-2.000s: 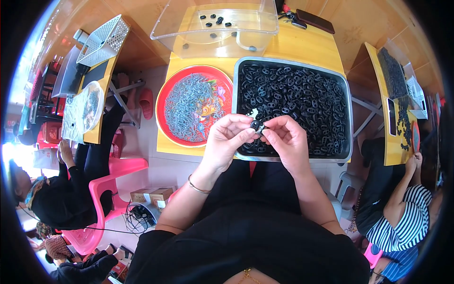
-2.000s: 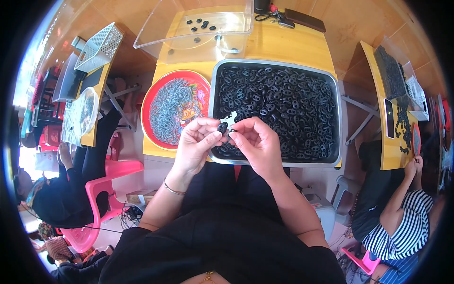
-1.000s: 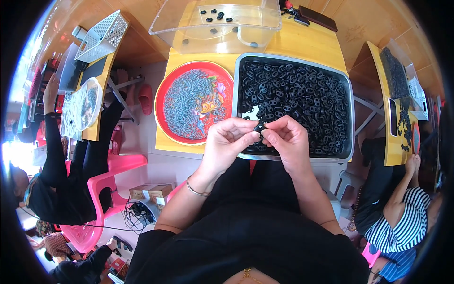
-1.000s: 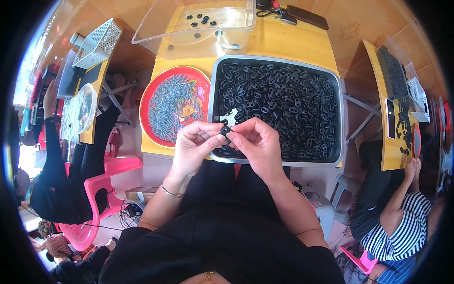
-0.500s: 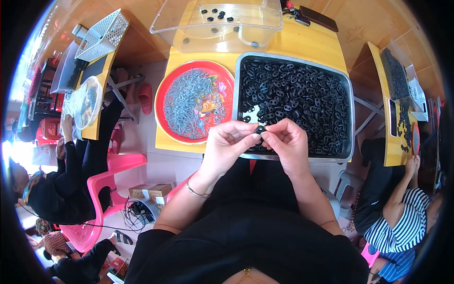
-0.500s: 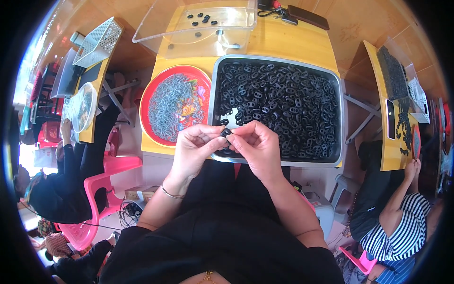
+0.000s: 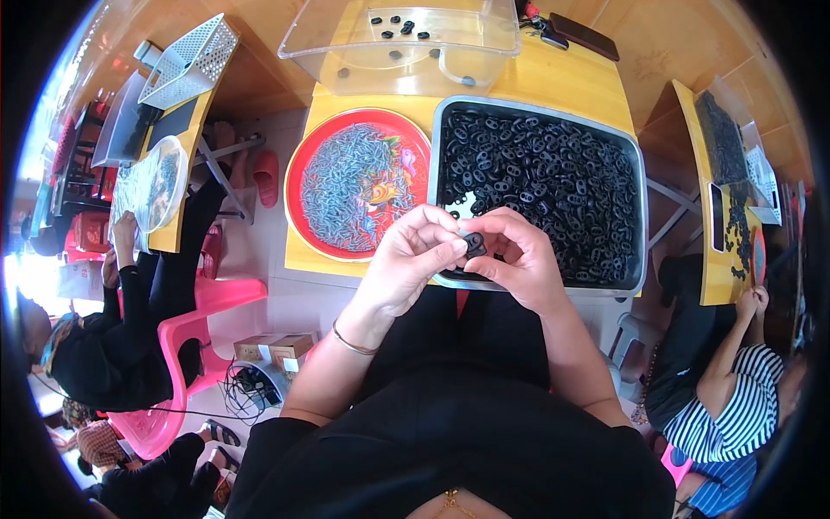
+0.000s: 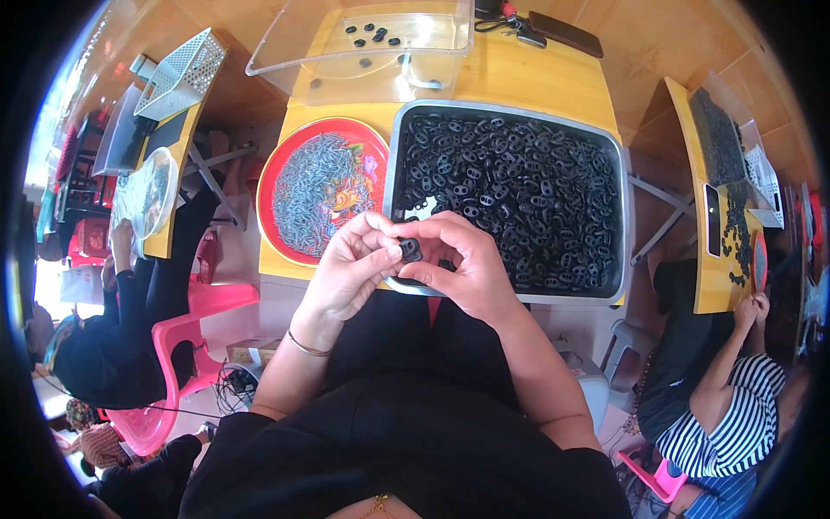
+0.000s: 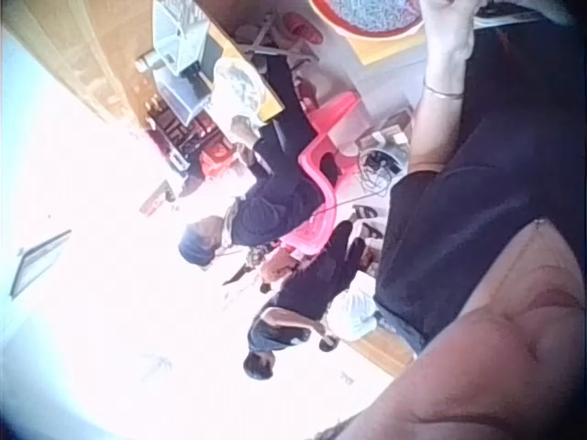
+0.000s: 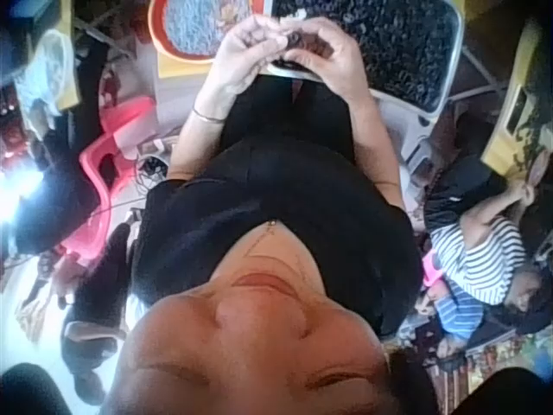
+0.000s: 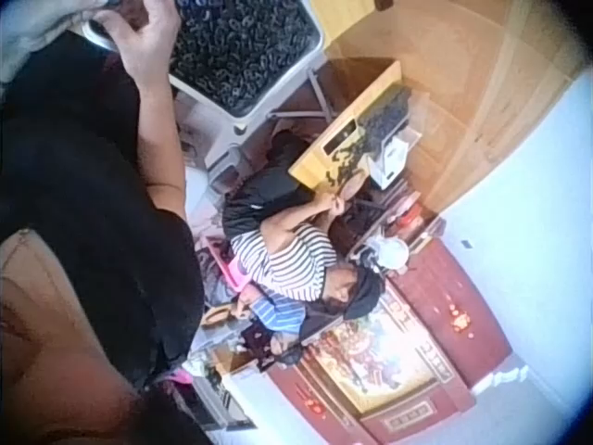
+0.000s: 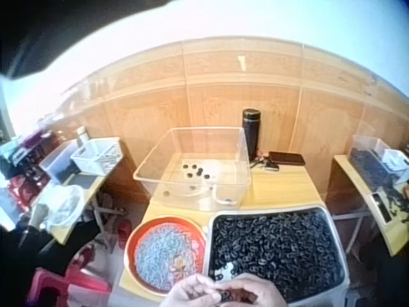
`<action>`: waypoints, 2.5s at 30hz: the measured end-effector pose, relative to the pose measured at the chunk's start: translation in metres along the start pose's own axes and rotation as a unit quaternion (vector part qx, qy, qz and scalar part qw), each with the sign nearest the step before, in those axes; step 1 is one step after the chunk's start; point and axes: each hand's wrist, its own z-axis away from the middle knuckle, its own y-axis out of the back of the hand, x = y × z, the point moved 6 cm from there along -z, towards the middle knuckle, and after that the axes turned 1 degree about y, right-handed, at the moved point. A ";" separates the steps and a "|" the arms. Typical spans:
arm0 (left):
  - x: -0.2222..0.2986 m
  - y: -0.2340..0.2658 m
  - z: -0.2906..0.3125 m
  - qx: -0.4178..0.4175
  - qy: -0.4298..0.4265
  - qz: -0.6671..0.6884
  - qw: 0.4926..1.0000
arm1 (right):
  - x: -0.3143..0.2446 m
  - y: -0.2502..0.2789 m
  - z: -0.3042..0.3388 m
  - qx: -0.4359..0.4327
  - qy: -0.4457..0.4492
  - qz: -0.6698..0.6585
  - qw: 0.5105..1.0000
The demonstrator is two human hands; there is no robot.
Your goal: The person assembles cord locks by fitting springs from a red dish into plastic components from a metal tray by hand and placing the assembled pieces into a clear plastic container.
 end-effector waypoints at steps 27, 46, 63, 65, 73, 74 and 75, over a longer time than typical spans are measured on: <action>0.023 -0.018 -0.048 -0.057 0.028 -0.146 0.987 | -0.008 0.025 -0.017 0.096 0.061 -0.013 0.993; 0.084 0.032 -0.029 -0.018 -0.218 -0.708 0.671 | 0.025 0.041 0.010 0.107 -0.080 0.078 0.988; 0.051 0.048 -0.014 0.015 -0.190 -0.867 0.460 | 0.005 0.021 -0.007 0.065 0.009 0.312 0.948; 0.054 0.047 -0.013 0.022 -0.204 -0.844 0.495 | 0.011 0.014 -0.013 0.052 0.039 0.367 0.928; 0.060 0.045 -0.002 0.092 -0.160 -0.598 0.780 | 0.020 -0.010 -0.029 -0.043 0.085 0.500 0.861; 0.059 0.046 0.000 0.094 -0.159 -0.598 0.780 | 0.022 -0.009 -0.029 -0.062 0.038 0.494 0.867; 0.057 0.049 0.001 0.107 -0.154 -0.558 0.808 | 0.027 -0.008 -0.027 -0.079 -0.011 0.487 0.870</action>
